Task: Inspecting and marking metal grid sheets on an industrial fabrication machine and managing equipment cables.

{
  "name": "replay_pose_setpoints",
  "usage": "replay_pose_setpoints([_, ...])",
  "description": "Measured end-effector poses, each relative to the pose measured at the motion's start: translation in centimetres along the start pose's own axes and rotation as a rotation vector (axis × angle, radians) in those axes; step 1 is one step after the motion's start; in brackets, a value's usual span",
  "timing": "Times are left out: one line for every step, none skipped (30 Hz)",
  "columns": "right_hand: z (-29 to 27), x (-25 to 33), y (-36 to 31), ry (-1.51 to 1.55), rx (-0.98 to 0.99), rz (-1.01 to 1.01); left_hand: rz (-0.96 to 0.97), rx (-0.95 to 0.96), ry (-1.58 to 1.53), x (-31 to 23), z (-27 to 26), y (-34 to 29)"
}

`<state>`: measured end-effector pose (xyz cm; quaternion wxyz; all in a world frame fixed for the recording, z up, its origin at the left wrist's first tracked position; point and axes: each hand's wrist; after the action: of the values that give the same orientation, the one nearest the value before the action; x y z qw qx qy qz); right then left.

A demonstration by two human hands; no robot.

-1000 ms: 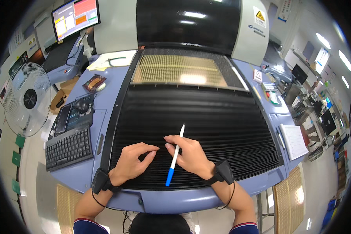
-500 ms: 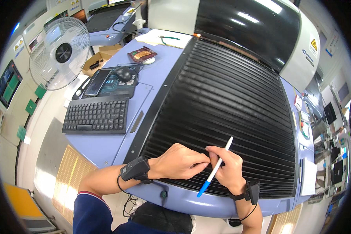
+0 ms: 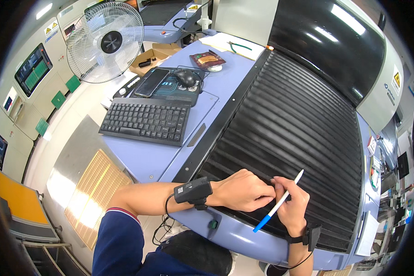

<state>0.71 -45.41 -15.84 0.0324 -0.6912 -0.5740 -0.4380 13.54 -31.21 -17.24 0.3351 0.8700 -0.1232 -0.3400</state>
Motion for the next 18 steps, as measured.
replay_pose_setpoints([0.0,0.2,0.0,0.0,-0.014,-0.013,-0.001,0.006,0.004,0.0,-0.1,0.0])
replay_pose_setpoints([0.0,0.3,0.0,0.0,-0.03,-0.024,0.0,0.011,0.003,-0.2,-0.3,-0.1])
replay_pose_setpoints([-0.1,0.4,0.0,0.015,-0.045,-0.019,-0.002,0.038,0.035,-0.2,-0.5,0.0])
replay_pose_setpoints([-0.2,0.4,0.0,0.019,-0.043,-0.013,-0.001,0.069,0.066,-0.4,-0.7,0.2])
replay_pose_setpoints([-0.7,0.2,0.0,0.032,-0.047,-0.01,0.017,0.02,0.038,-0.7,-0.7,0.9])
replay_pose_setpoints([-0.9,0.1,0.0,0.049,-0.055,-0.004,0.037,-0.01,0.037,-0.7,-0.7,1.1])
replay_pose_setpoints([-0.7,-0.5,0.0,0.043,-0.039,-0.006,-0.028,-0.022,-0.014,-1.1,-1.1,1.0])
replay_pose_setpoints([-0.3,-1.2,0.0,0.064,-0.008,-0.017,-0.089,-0.022,-0.068,-1.4,-1.7,0.8])
replay_pose_setpoints([-0.6,-1.4,-0.1,0.089,-0.004,0.007,-0.014,-0.069,-0.062,-1.1,-1.9,0.8])
replay_pose_setpoints([0.1,-2.2,-0.1,0.106,-0.05,-0.034,0.057,-0.119,-0.056,-1.2,-2.7,0.8])
replay_pose_setpoints([-0.4,-2.3,0.1,0.129,0.01,0.047,-0.022,-0.109,-0.112,-2.6,-3.8,0.6])
replay_pose_setpoints([-0.7,-2.8,-0.1,0.11,-0.059,-0.009,0.052,-0.092,-0.225,-4.1,-4.8,1.2])
replay_pose_setpoints([-0.5,-3.0,0.2,0.11,-0.071,-0.045,0.036,-0.287,-0.159,-7.6,-4.5,1.9])
replay_pose_setpoints([-1.3,-3.8,-0.2,0.082,-0.096,-0.051,0.208,-0.268,-0.09,-8.9,-4.7,2.1])
replay_pose_setpoints([-1.6,-3.1,0.2,0.121,-0.09,-0.05,0.197,0.215,0.451,-13.5,-9.5,1.7])
replay_pose_setpoints([-1.1,-2.7,0.5,0.109,-0.111,-0.092,0.22,0.228,0.432,-14.8,-9.0,2.8])
replay_pose_setpoints([-0.7,-2.9,0.5,0.116,-0.115,-0.094,0.472,-0.062,-0.037,-16.2,-7.2,4.4])
replay_pose_setpoints([-0.7,-3.1,0.5,0.123,-0.116,-0.104,0.691,-0.36,-0.515,-17.0,-5.8,5.3])
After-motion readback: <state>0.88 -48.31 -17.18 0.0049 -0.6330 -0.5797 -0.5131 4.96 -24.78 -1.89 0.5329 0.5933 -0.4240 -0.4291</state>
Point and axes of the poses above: each hand's wrist, its own y-axis towards the middle knuckle, its own z-axis out of the palm, x = y × z, and after that the axes turned 7 degrees about z, right-handed
